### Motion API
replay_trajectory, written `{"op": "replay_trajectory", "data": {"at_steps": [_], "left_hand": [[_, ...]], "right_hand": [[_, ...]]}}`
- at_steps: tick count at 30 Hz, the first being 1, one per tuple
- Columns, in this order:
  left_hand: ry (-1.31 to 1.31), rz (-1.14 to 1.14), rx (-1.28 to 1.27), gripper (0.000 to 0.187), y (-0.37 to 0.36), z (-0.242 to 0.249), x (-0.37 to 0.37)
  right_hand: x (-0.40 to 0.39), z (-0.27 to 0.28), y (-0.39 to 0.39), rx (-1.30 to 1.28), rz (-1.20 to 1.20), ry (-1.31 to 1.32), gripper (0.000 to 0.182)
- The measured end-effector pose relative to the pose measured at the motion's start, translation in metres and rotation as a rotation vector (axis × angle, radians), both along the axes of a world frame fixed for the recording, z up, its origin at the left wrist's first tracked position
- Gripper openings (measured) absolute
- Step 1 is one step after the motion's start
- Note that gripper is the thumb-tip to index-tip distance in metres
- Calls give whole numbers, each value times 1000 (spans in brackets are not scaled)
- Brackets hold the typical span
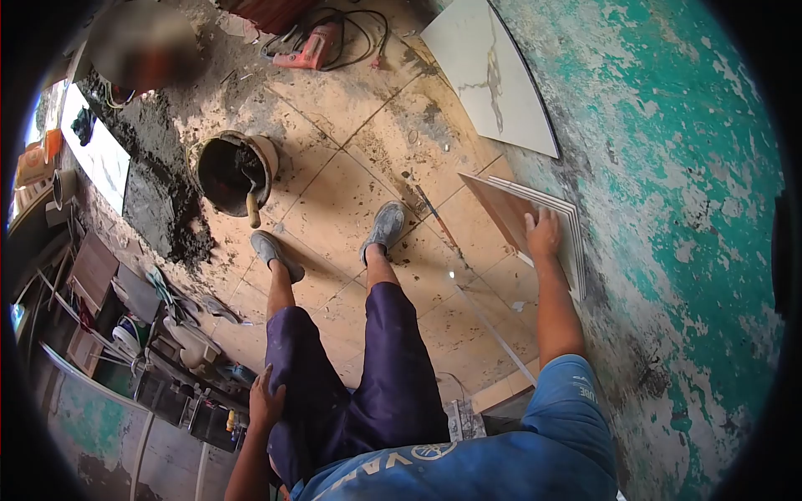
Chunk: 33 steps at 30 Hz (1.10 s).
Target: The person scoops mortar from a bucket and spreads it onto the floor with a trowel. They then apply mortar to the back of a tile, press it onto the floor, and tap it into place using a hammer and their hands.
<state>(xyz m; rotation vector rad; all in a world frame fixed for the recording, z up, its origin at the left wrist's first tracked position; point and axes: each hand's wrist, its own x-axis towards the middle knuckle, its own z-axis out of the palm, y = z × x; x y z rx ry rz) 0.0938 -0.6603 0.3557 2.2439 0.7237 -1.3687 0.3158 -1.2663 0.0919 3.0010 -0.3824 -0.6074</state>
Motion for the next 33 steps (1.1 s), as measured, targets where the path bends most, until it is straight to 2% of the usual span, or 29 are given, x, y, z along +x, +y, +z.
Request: {"op": "replay_trajectory", "data": {"at_steps": [1,3,5,7,8,10,11,13,16,17,19,20,21,23,24,25,26,27,29,31,32,33], "left_hand": [[3,29,0,62,0,0,0],[-13,-16,-2,60,1,-1,1],[-61,-45,-26,58,7,-3,-4],[-81,-47,-54,59,14,-4,-10],[-49,-16,-46,59,16,-7,-13],[-21,6,-57,58,18,-12,-17],[-19,16,-72,59,21,-14,-20],[-19,16,-88,60,27,-8,-27],[170,-257,-118,64,40,6,-46],[156,-203,-72,60,50,7,-72],[359,-370,28,57,55,33,-44],[272,-457,62,56,72,28,-45],[198,-533,105,55,90,30,-50],[129,-81,-13,54,87,51,16],[6,589,-268,59,82,73,38],[-57,1063,-553,74,79,93,62],[-88,1231,-908,90,85,112,82],[-109,1360,-1097,94,81,154,112],[-170,1361,-1593,106,105,192,127],[-414,1356,-1541,110,122,253,129],[-482,1361,-1468,100,137,271,118],[-508,1409,-1301,74,154,280,107]], "right_hand": [[-8,-1,1,-4,-8,1,32],[-25,-1,1,141,-101,228,31],[-35,-4,-3,176,-64,281,29],[-41,1,5,87,67,457,20],[-49,1,9,76,54,459,20],[-65,0,18,100,262,538,19],[-71,5,26,89,248,534,19],[-76,36,60,130,284,456,15],[-66,103,107,234,310,382,15],[-58,130,122,227,309,351,15],[-50,189,160,397,351,258,14],[-46,218,180,403,368,232,14],[-46,248,202,496,426,87,13],[-34,323,259,636,537,-122,14],[-30,363,286,672,606,-149,17],[-28,401,310,703,678,-172,20],[-32,434,333,718,715,-191,20],[-35,463,356,710,798,-270,22],[-41,514,398,711,917,-381,24],[-46,551,429,699,1136,-540,25],[-50,562,441,701,1223,-555,23],[-55,569,453,710,1256,-574,23]]}}
